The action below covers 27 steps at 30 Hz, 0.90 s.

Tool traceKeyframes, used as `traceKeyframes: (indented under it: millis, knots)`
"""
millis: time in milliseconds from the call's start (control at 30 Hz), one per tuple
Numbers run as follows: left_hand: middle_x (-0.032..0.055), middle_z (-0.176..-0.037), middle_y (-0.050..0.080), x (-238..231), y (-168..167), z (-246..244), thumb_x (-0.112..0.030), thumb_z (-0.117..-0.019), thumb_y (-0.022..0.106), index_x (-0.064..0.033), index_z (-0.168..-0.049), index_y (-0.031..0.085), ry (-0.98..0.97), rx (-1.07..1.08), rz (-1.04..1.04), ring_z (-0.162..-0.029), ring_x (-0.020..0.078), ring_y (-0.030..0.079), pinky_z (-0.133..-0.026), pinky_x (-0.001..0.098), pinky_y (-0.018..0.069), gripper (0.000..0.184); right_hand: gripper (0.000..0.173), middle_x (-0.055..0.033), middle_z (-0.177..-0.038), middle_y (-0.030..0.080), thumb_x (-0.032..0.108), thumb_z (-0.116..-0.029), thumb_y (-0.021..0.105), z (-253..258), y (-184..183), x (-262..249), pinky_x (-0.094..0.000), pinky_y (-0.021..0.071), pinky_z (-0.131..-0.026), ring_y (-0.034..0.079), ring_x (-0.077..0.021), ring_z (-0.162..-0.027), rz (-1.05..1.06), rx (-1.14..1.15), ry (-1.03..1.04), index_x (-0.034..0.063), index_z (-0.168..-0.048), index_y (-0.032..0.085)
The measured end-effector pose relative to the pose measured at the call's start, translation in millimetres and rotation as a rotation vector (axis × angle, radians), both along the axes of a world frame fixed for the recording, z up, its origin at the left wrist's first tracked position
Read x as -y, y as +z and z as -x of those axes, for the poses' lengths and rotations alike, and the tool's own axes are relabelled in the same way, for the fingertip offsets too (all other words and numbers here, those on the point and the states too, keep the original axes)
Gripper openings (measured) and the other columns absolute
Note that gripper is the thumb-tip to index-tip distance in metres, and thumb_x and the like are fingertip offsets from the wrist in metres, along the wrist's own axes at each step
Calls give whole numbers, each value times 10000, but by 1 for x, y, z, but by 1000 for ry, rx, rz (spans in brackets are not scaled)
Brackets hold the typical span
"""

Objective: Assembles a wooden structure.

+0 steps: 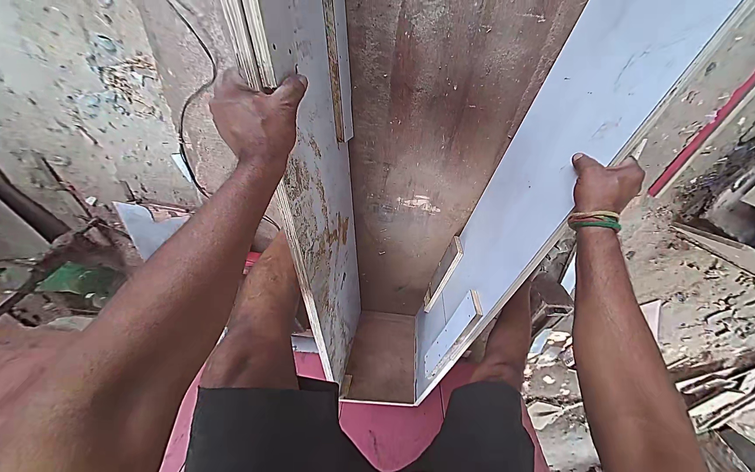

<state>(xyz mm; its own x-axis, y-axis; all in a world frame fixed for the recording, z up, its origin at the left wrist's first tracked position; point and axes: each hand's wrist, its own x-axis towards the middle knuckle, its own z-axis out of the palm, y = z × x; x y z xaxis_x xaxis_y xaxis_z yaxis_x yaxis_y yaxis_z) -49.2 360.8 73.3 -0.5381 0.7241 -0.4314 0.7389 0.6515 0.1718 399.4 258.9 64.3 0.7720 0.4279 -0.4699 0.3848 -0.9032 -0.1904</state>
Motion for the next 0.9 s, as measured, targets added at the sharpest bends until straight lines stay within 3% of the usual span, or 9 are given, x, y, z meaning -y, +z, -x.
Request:
traceKeyframes:
  millis: [100, 133, 233, 333, 533, 667, 900]
  knots:
    - [152, -1030, 709, 20, -1, 1, -697, -776, 715, -81, -1104, 669, 11, 6, -5, -1021, 325, 682, -869, 622, 495, 700, 554, -208, -986, 687, 489, -849, 753, 4, 0, 31, -653, 515, -772, 675, -403, -946, 24, -14, 2, 38, -1144, 622]
    - [153, -1024, 711, 25, -1, 1, -696, -780, 717, -85, -1114, 672, 10, 6, -6, -1012, 325, 685, -865, 625, 497, 698, 539, -206, -973, 684, 481, -859, 752, 5, 0, 34, -648, 510, -776, 673, -400, -939, 28, -12, -5, 36, -1134, 623]
    - [152, -989, 708, 30, -1, -3, -702, -786, 706, -86, -1111, 666, 20, -41, -7, -976, 320, 689, -839, 621, 495, 698, 495, -204, -1030, 700, 418, -886, 768, 8, 1, 25, -605, 498, -888, 670, -372, -1025, 48, 29, -41, 19, -1158, 660]
    - [157, -1016, 714, 27, -2, -10, -722, -781, 681, -97, -1130, 661, 43, -130, 42, -1000, 340, 691, -832, 629, 495, 716, 508, -213, -1074, 699, 419, -899, 747, 11, 0, 19, -593, 493, -927, 666, -374, -1077, 97, 72, -44, 16, -1193, 650]
    - [228, -1009, 707, 18, 11, -22, -738, -835, 617, -52, -1184, 623, 68, -197, 181, -988, 428, 693, -811, 657, 502, 770, 642, -241, -1169, 698, 364, -945, 709, 14, 11, 6, -532, 503, -989, 674, -367, -1133, 182, 44, -9, -24, -1422, 524]
    - [236, -1063, 721, 10, 17, -26, -714, -881, 589, -43, -1335, 597, 48, -208, 240, -1021, 424, 705, -847, 636, 527, 810, 624, -304, -1169, 682, 359, -966, 699, 13, 11, 3, -615, 486, -994, 654, -454, -1143, 165, 11, -23, -59, -1398, 530]
    - [249, -955, 727, 18, 8, -23, -700, -872, 621, -41, -1287, 611, 61, -230, 186, -909, 450, 721, -744, 650, 537, 779, 605, -277, -1052, 720, 356, -966, 699, 11, 13, 5, -616, 532, -899, 706, -445, -1023, 215, 7, -31, -42, -1390, 530]
